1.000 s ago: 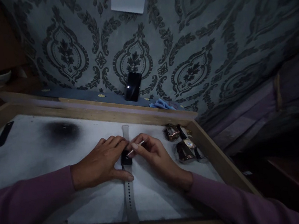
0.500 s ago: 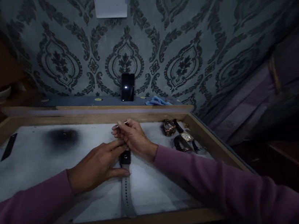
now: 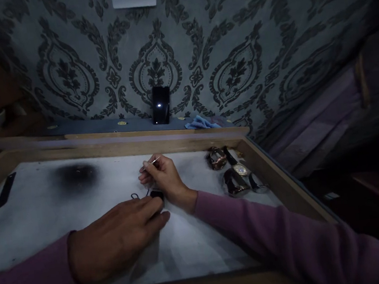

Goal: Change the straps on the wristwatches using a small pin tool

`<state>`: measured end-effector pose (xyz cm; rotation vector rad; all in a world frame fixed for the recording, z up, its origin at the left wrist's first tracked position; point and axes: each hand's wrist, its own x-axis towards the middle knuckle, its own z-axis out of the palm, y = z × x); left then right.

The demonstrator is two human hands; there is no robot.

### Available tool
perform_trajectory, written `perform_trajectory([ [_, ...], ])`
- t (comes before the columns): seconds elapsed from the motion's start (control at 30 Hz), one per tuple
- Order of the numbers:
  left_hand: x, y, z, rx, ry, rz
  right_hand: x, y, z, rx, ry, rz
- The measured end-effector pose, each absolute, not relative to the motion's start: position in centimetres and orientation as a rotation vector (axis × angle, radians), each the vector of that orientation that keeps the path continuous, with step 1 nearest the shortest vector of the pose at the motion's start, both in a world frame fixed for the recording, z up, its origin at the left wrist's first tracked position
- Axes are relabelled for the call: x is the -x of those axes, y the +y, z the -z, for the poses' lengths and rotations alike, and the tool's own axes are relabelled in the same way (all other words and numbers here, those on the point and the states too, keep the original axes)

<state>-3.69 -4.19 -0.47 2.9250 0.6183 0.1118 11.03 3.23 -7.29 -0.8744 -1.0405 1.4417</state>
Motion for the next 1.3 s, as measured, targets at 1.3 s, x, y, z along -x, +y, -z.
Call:
perform_trajectory([
  [1.3, 3.7, -4.3, 0.8, -2.992, 0.411, -0.407, -10.3, 3.0, 6.4, 0.774, -1.064, -1.605],
])
